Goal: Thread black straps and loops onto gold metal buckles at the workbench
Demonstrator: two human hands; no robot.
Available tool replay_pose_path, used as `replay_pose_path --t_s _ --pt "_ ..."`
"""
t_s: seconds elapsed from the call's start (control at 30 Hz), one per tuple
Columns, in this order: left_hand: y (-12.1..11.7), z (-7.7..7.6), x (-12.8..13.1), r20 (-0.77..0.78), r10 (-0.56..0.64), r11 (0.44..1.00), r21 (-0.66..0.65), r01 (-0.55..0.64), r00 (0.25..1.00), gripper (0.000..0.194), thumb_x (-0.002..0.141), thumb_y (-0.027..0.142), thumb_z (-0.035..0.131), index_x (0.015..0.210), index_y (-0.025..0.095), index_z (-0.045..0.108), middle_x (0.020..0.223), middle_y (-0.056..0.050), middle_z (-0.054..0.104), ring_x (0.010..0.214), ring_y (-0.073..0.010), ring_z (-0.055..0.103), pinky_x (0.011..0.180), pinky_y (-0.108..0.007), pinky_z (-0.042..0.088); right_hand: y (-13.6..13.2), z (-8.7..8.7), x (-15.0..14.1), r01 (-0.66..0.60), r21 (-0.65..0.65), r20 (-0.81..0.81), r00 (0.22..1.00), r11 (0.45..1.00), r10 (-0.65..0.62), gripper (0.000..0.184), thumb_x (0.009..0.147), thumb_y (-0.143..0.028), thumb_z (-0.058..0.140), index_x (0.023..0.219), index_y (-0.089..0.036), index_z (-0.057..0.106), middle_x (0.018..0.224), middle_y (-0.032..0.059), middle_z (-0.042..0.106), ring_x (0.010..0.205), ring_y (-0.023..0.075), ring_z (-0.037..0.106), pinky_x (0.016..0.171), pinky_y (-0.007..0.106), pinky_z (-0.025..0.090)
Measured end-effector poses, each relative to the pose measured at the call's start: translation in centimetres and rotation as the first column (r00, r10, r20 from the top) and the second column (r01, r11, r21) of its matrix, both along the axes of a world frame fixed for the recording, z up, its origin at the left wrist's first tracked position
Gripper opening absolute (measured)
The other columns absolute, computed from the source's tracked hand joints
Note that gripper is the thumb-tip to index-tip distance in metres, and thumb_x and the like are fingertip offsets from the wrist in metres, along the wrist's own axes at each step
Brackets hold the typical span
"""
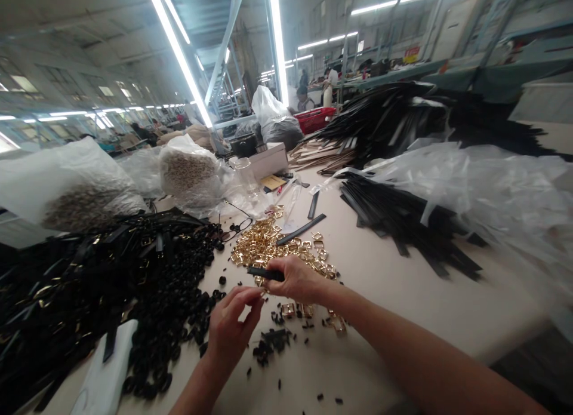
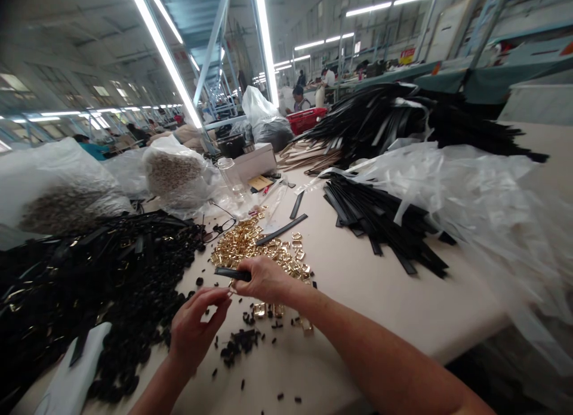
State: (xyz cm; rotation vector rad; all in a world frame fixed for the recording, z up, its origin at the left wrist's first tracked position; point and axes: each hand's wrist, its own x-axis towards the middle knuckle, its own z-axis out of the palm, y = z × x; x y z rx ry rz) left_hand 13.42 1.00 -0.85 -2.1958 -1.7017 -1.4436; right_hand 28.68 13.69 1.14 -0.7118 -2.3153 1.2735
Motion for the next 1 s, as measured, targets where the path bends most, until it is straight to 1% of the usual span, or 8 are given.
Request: replay_pose_path --t_s 0.13,0.3,0.47,0.6,0.7,0.87,0.93,1.0 --pt "-0.1 0.0 -0.5 -0.014 0.014 0.998 0.061 -0.013 1.000 0.026 0.084 0.009 0.060 0.105 0.023 0.063 0.089 -0.003 0.067 0.078 -0.0154 0.065 0.072 -0.025 0.053 0.0 0.3 0.1 0.003 0.094 -0.029 1.000 0.996 -0.001 0.006 0.075 -0.020 0.062 0.075 -0.014 0.064 0.060 -0.0049 0.051 0.056 0.0053 0.043 0.052 0.017 0.030" --pt "0.2 0.0 -0.8 -0.175 0.101 0.988 0.134 -0.078 0.979 0.027 0.085 0.008 0.058 0.107 0.023 0.062 0.101 -0.005 0.065 0.092 -0.0167 0.064 0.084 -0.028 0.053 -0.1 0.4 0.2 -0.006 0.075 -0.043 0.999 0.997 0.009 0.007 0.075 -0.020 0.063 0.075 -0.013 0.064 0.061 -0.0045 0.052 0.056 0.0055 0.043 0.052 0.017 0.030" --pt "0.4 -0.1 -0.4 -0.290 0.173 0.966 0.235 -0.105 0.941 0.026 0.083 0.010 0.063 0.106 0.024 0.061 0.103 -0.005 0.064 0.095 -0.0174 0.064 0.086 -0.028 0.053 -0.4 0.2 0.1 -0.088 -0.044 -0.074 0.994 0.995 0.085 0.007 0.075 -0.021 0.063 0.076 -0.014 0.064 0.063 -0.0048 0.052 0.058 0.0056 0.044 0.052 0.016 0.030" --pt "0.4 -0.1 -0.1 -0.331 0.163 0.965 0.251 -0.079 0.929 0.026 0.083 0.008 0.063 0.103 0.026 0.061 0.098 -0.004 0.062 0.090 -0.0150 0.064 0.083 -0.025 0.053 -0.5 0.0 0.0 -0.125 -0.113 -0.072 0.990 0.986 0.117 0.009 0.073 -0.022 0.066 0.074 -0.014 0.063 0.062 -0.0055 0.050 0.058 0.0053 0.042 0.051 0.016 0.030" --pt "0.2 0.2 0.0 -0.337 0.152 0.964 0.258 -0.064 0.929 0.026 0.084 0.008 0.062 0.103 0.026 0.062 0.095 -0.003 0.063 0.087 -0.0141 0.064 0.081 -0.024 0.053 -0.4 -0.1 0.0 -0.130 -0.192 -0.063 0.991 0.973 0.119 0.006 0.072 -0.019 0.064 0.076 -0.014 0.064 0.063 -0.0049 0.053 0.059 0.0057 0.045 0.052 0.015 0.032" --pt "0.1 0.4 0.0 -0.341 0.160 0.962 0.264 -0.069 0.926 0.025 0.086 0.009 0.061 0.104 0.025 0.062 0.092 -0.003 0.065 0.084 -0.0133 0.065 0.080 -0.024 0.053 -0.5 0.6 0.2 -0.167 -0.445 -0.101 0.986 0.880 0.136 0.011 0.074 -0.015 0.061 0.083 -0.013 0.065 0.068 -0.0015 0.063 0.060 0.0071 0.055 0.056 0.017 0.042" --pt "0.0 0.3 -0.1 -0.339 0.172 0.958 0.277 -0.076 0.925 0.024 0.085 0.008 0.061 0.103 0.025 0.062 0.092 -0.003 0.065 0.084 -0.0135 0.065 0.080 -0.024 0.053 -0.6 1.0 0.4 -0.174 -0.495 -0.103 0.985 0.851 0.142 0.010 0.074 -0.018 0.063 0.083 -0.013 0.064 0.066 -0.0022 0.062 0.057 0.0066 0.054 0.054 0.016 0.042" --pt "0.0 0.2 -0.2 -0.331 0.173 0.955 0.286 -0.076 0.928 0.024 0.085 0.008 0.061 0.102 0.024 0.062 0.092 -0.004 0.065 0.085 -0.0138 0.064 0.079 -0.024 0.053 -0.7 1.3 0.5 -0.182 -0.511 -0.095 0.983 0.840 0.156 0.011 0.074 -0.020 0.065 0.083 -0.014 0.064 0.065 -0.0026 0.061 0.056 0.0065 0.054 0.052 0.016 0.041"
